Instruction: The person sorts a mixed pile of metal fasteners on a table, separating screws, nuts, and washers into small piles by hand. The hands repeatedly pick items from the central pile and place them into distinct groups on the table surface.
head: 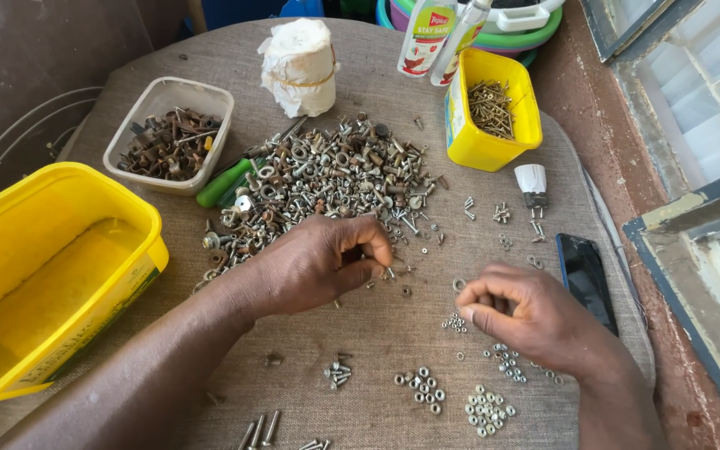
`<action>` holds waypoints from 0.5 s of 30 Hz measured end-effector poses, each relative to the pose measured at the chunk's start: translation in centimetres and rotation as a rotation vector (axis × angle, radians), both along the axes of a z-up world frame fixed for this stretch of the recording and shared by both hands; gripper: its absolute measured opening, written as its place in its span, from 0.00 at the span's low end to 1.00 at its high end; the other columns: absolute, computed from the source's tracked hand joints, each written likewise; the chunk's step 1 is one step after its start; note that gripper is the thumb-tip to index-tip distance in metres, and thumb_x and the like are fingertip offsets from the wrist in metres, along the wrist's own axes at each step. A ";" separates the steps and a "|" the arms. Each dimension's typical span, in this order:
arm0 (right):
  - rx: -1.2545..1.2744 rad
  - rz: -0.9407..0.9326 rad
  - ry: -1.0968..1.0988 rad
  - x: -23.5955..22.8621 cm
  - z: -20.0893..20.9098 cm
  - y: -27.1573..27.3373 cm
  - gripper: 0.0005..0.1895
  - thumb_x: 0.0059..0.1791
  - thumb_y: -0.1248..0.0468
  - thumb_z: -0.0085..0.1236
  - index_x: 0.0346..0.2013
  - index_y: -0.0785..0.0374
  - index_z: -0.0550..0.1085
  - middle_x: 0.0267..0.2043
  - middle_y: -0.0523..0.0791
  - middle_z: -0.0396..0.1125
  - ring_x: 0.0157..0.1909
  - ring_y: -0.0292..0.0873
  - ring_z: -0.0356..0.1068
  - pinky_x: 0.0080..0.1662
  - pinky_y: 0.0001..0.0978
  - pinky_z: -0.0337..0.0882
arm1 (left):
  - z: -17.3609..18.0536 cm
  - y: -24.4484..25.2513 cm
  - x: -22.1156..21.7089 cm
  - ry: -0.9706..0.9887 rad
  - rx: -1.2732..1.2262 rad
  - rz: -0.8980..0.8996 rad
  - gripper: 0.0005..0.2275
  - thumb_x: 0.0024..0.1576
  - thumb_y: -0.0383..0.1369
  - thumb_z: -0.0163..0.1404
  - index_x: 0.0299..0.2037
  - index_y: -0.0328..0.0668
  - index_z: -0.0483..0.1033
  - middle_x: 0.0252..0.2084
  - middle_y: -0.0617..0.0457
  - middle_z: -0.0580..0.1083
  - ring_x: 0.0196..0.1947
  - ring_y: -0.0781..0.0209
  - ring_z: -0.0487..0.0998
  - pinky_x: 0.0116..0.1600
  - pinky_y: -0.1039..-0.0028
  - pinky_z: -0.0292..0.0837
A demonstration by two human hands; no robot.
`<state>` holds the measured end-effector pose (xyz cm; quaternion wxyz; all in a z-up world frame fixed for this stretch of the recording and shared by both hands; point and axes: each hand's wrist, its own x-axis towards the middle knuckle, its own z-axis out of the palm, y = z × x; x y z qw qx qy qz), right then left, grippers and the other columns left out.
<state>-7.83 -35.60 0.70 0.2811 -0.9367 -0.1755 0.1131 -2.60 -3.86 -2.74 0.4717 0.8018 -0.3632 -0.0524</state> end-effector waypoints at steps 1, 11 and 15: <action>0.000 -0.004 0.002 -0.2 -0.3 0.0 0.05 0.48 0.59 0.70 0.28 0.53 0.86 0.28 0.35 0.71 0.30 0.32 0.69 0.36 0.25 0.69 | -0.1 0.2 0.2 0.002 0.000 -0.004 0.07 0.59 0.27 0.58 0.43 0.54 0.79 0.34 0.64 0.80 0.26 0.68 0.77 0.33 0.72 0.72; 0.059 0.045 -0.169 -0.7 -0.2 1.3 0.09 0.50 0.58 0.66 0.42 0.53 0.88 0.32 0.36 0.74 0.33 0.33 0.74 0.39 0.26 0.71 | 0.8 -0.3 -0.8 0.069 0.006 -0.055 0.06 0.59 0.26 0.59 0.40 0.52 0.78 0.33 0.63 0.80 0.28 0.69 0.77 0.35 0.73 0.71; 0.268 0.087 -0.289 -0.9 0.0 4.5 0.10 0.48 0.60 0.68 0.43 0.58 0.86 0.32 0.38 0.75 0.31 0.33 0.72 0.37 0.24 0.71 | 0.7 -1.0 -1.3 0.132 -0.037 -0.073 0.06 0.59 0.28 0.60 0.38 0.53 0.77 0.34 0.64 0.80 0.32 0.69 0.79 0.40 0.74 0.75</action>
